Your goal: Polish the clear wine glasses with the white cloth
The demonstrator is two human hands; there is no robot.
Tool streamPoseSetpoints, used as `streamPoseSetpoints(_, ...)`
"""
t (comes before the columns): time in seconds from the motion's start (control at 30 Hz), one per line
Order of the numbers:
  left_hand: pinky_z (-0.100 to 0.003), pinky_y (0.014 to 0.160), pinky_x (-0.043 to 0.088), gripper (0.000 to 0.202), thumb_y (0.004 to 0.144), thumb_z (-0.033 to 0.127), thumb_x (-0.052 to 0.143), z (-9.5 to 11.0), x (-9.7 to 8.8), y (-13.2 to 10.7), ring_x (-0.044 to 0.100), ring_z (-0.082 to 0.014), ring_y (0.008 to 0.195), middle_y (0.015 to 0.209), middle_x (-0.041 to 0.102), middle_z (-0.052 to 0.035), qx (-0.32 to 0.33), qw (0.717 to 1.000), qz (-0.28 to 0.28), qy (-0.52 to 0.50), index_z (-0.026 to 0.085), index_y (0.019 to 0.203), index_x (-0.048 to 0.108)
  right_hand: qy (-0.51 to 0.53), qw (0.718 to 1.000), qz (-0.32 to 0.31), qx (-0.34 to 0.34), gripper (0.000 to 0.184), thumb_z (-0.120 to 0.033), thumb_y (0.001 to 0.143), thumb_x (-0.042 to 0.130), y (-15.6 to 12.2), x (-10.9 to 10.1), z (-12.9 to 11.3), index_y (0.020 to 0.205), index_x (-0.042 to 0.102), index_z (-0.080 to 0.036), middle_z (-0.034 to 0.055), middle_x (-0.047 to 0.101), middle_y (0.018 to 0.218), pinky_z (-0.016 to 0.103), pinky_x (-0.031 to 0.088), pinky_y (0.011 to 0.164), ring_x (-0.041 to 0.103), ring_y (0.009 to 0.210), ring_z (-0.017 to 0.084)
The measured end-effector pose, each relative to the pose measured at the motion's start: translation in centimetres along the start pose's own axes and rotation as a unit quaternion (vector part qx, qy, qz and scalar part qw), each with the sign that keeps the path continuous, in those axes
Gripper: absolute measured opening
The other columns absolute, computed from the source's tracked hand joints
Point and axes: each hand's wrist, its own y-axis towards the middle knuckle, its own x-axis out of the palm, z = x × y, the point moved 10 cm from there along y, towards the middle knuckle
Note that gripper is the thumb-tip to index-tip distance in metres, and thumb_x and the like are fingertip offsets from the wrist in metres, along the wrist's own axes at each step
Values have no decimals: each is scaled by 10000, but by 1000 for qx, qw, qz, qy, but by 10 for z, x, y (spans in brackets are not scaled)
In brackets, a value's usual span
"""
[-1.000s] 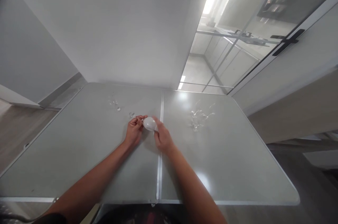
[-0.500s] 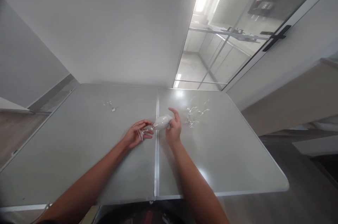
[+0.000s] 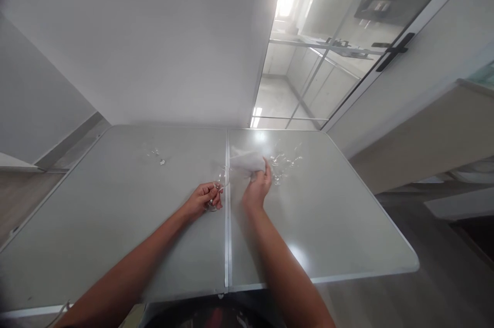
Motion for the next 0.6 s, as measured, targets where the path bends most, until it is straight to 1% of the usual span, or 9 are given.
streamPoseSetpoints(0.03, -292, 646, 501, 403, 882, 535, 665, 4, -4, 0, 599, -144, 554, 576, 531, 20, 22, 1000, 17, -2, 135, 919, 635, 4, 1000, 6, -3, 299, -269, 797, 529, 1, -2, 0, 1082, 617, -243, -11, 603, 886, 242, 465, 716, 568, 809, 134)
streamPoseSetpoints(0.07, -304, 653, 516, 407, 876, 540, 668, 8, -7, -1, 581, -136, 537, 582, 538, 20, 41, 999, 32, -5, 138, 934, 637, 2, 1000, -7, 6, 242, -271, 790, 539, 1, 0, 3, 1020, 612, -246, -14, 600, 865, 241, 464, 708, 565, 798, 136)
streamPoseSetpoints(0.13, -319, 650, 537, 422, 863, 549, 679, 12, -9, -2, 539, -118, 497, 582, 542, 25, 65, 997, 50, -4, 140, 959, 639, -13, 995, -77, 54, 143, -284, 778, 555, -6, 13, 16, 909, 595, -244, -17, 581, 781, 246, 456, 651, 552, 735, 144)
streamPoseSetpoints(0.2, -314, 628, 541, 430, 855, 552, 687, 11, -8, -2, 528, -112, 479, 581, 549, 24, 64, 997, 50, 2, 138, 963, 637, -28, 978, -170, 117, 103, -311, 774, 555, -22, 30, 30, 831, 591, -234, -6, 568, 710, 270, 457, 600, 551, 681, 166)
streamPoseSetpoints(0.27, -305, 604, 538, 434, 849, 555, 693, 8, -4, -1, 540, -117, 477, 575, 552, 21, 52, 998, 34, 0, 137, 948, 633, -26, 954, -242, 175, 159, -353, 781, 531, -41, 45, 41, 806, 612, -219, 22, 584, 684, 310, 474, 571, 570, 661, 200)
streamPoseSetpoints(0.37, -324, 606, 549, 415, 847, 547, 699, 6, -1, -2, 530, -116, 470, 563, 516, 31, 31, 998, 5, -46, 144, 890, 614, 11, 913, -308, 266, 312, -426, 820, 471, -62, 60, 50, 896, 657, -187, 68, 639, 712, 369, 508, 569, 618, 711, 259)
streamPoseSetpoints(0.43, -345, 610, 556, 402, 854, 536, 692, 2, 3, -4, 500, -109, 458, 556, 475, 37, -12, 996, -27, -85, 150, 814, 589, 39, 893, -323, 311, 377, -468, 842, 457, -66, 65, 53, 970, 660, -177, 83, 670, 745, 397, 531, 603, 645, 765, 284)
streamPoseSetpoints(0.53, -387, 642, 566, 427, 856, 546, 679, -8, 17, -9, 519, -131, 463, 534, 467, 25, -91, 985, -92, -115, 162, 725, 546, 58, 888, -318, 328, 396, -502, 850, 485, -61, 66, 54, 1010, 649, -180, 92, 704, 810, 422, 555, 663, 665, 809, 294)
streamPoseSetpoints(0.6, -381, 645, 555, 436, 850, 559, 679, -8, 19, -8, 586, -174, 501, 511, 482, 14, -92, 984, -90, -122, 171, 713, 536, 58, 888, -323, 321, 408, -526, 858, 495, -61, 67, 56, 1009, 643, -178, 96, 710, 833, 432, 566, 682, 671, 813, 294)
